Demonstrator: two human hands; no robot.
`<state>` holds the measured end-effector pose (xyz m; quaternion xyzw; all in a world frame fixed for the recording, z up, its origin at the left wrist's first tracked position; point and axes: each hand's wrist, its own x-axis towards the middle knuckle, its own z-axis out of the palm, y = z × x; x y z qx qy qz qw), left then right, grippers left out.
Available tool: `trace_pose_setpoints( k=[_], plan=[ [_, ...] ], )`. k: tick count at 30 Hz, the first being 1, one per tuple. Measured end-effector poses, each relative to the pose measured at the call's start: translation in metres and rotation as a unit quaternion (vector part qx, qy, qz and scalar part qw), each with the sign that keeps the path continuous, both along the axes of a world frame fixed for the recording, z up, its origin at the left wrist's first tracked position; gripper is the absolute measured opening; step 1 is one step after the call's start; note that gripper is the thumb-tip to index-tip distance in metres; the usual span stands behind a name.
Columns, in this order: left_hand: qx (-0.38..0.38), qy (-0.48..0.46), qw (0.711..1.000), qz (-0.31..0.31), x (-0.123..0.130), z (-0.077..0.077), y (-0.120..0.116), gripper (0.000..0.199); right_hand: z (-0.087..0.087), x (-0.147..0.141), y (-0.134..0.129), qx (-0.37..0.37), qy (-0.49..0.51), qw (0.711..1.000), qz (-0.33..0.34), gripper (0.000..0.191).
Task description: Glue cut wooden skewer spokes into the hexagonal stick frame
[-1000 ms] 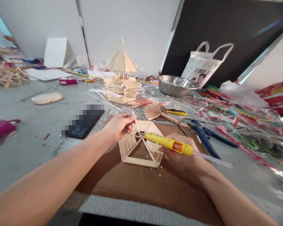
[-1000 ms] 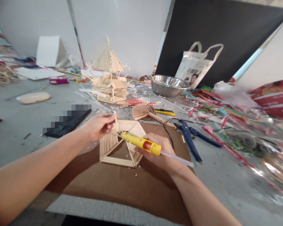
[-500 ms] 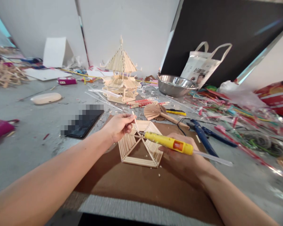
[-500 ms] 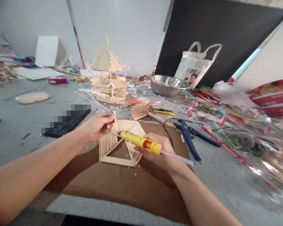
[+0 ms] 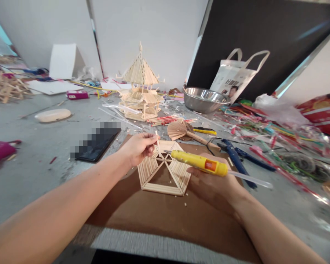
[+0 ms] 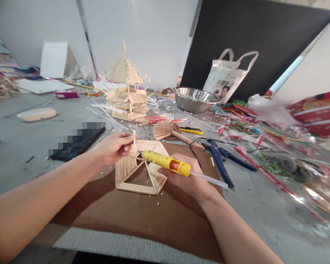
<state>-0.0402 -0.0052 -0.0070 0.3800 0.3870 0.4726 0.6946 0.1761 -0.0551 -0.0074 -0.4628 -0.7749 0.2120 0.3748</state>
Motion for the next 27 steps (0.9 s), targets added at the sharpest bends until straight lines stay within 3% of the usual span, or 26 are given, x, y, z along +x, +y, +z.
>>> trace_pose_setpoints(
  k=[3,8,13,27],
  plan=[
    [0.01,0.032,0.999,-0.026,0.001,0.002,-0.003,0.012,-0.004,0.003,0.005,0.009,-0.007,1.0,-0.007,0.016],
    [0.081,0.13,0.985,-0.082,0.005,0.003,-0.01,0.012,-0.012,0.007,0.011,-0.046,0.104,0.993,-0.033,0.024],
    [0.136,0.21,0.963,-0.105,0.008,0.003,-0.014,0.014,-0.008,0.005,0.01,-0.061,0.146,0.987,-0.041,0.024],
    [0.147,0.223,0.959,-0.093,0.009,0.005,-0.016,0.013,-0.006,0.004,0.01,-0.065,0.169,0.982,-0.046,0.026]
  ],
)
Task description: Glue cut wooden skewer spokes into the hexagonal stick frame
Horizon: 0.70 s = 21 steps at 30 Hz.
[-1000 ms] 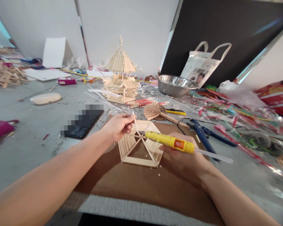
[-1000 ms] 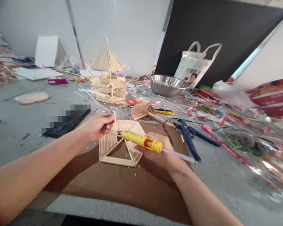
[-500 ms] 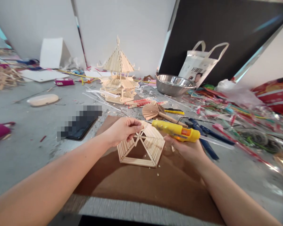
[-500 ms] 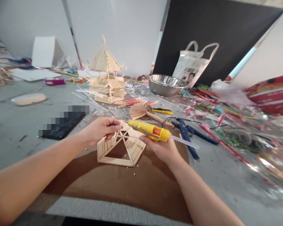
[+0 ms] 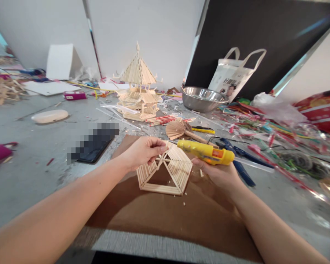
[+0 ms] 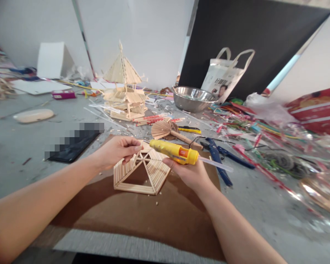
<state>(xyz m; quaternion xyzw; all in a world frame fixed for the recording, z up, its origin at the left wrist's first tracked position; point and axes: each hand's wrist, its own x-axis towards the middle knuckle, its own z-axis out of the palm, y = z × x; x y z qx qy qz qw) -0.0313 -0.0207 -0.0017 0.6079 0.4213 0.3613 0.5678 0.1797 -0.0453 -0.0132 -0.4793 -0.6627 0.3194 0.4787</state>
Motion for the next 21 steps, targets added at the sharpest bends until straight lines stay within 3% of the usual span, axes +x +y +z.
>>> trace_pose_setpoints(
  k=[21],
  plan=[
    [0.016,0.011,1.0,-0.003,-0.0008,-0.0022,0.0005,0.015,0.0059,-0.0025,-0.0016,-0.01,0.008,1.0,0.002,0.024]
  ],
)
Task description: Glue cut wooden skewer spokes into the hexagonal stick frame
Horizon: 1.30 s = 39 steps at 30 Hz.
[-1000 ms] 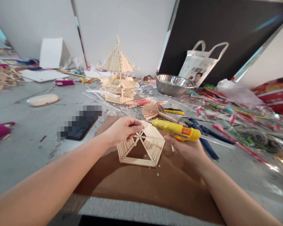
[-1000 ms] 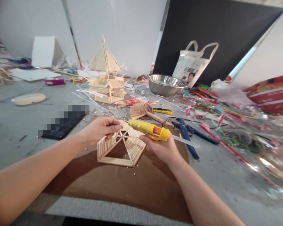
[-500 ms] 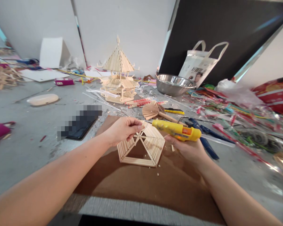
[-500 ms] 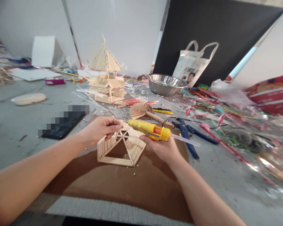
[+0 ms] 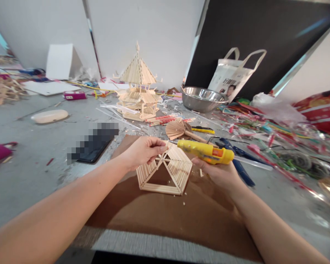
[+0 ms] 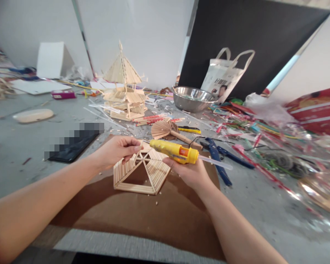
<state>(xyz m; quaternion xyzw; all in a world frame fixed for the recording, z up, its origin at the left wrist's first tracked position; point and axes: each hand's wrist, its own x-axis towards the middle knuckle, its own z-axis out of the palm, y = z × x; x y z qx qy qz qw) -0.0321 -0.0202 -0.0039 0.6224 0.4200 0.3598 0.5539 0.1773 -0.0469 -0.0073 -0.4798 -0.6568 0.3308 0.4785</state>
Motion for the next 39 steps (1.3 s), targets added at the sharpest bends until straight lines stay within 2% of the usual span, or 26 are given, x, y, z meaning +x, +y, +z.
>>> trace_pose_setpoints(
  k=[8,11,16,20,25,29,35,39],
  plan=[
    [0.003,0.014,1.0,0.009,-0.002,-0.002,0.002,0.017,-0.004,0.003,0.008,-0.018,0.014,1.0,-0.015,0.025],
    [0.004,0.016,1.0,0.01,-0.001,0.001,0.0,0.015,-0.004,0.011,0.014,-0.046,0.026,0.998,-0.038,0.017],
    [0.035,0.024,0.999,0.011,0.001,0.003,-0.001,0.011,-0.007,0.023,0.027,-0.113,0.124,0.985,-0.04,0.022],
    [0.075,0.07,0.995,-0.02,0.0,0.002,-0.001,0.015,-0.018,0.029,0.042,-0.13,0.182,0.971,-0.085,0.03],
    [0.084,0.166,0.981,-0.049,0.001,0.005,-0.003,0.02,-0.029,0.03,0.052,-0.101,0.15,0.974,-0.134,0.03],
    [0.117,0.234,0.961,-0.094,0.003,0.005,-0.004,0.024,-0.028,0.03,0.053,-0.142,0.153,0.968,-0.14,0.024],
    [0.138,0.263,0.945,-0.137,0.005,0.0,-0.005,0.027,-0.03,0.03,0.058,-0.113,0.159,0.975,-0.107,0.034],
    [0.14,0.281,0.939,-0.144,0.007,0.0,-0.008,0.027,-0.035,0.03,0.059,-0.126,0.155,0.973,-0.118,0.037]
  ],
)
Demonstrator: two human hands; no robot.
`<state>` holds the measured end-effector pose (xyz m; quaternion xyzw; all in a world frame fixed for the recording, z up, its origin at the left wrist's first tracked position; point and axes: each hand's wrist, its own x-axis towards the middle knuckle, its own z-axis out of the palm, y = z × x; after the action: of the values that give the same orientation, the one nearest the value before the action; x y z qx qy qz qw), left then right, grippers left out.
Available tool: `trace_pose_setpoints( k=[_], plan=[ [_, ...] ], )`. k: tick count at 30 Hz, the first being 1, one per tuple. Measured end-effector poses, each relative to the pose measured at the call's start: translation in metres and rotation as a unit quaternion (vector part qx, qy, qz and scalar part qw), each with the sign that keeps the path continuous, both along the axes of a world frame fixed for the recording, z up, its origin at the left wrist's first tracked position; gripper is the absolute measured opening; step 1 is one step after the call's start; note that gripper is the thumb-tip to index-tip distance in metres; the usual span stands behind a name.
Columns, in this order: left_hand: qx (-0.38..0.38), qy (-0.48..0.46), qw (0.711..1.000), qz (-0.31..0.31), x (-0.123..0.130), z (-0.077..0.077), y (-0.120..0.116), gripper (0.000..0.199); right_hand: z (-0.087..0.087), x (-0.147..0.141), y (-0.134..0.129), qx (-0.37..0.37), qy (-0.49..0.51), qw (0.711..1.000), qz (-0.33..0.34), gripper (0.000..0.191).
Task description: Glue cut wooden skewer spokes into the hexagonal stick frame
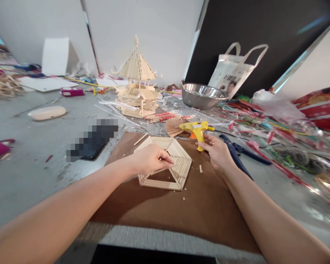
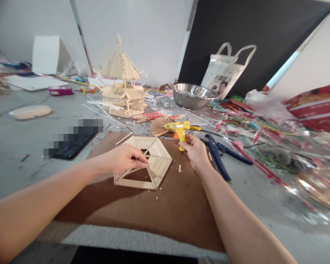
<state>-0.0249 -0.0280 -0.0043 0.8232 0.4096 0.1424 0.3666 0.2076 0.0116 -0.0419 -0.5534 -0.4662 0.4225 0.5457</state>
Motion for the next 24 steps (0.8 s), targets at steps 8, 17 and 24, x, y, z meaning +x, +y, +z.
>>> trace_pose_setpoints(
  k=[8,17,24],
  plan=[
    [-0.007,0.014,0.999,-0.048,0.003,-0.002,-0.004,0.024,-0.005,-0.002,0.006,-0.003,0.051,0.999,0.003,0.027],
    [-0.006,0.033,0.997,-0.065,0.002,-0.004,-0.003,0.024,-0.014,-0.005,0.005,0.107,-0.409,0.906,-0.017,0.046],
    [-0.022,0.053,0.997,-0.059,0.003,-0.002,-0.003,0.024,-0.005,-0.008,-0.004,0.137,-0.52,0.843,0.004,0.044]
  ],
)
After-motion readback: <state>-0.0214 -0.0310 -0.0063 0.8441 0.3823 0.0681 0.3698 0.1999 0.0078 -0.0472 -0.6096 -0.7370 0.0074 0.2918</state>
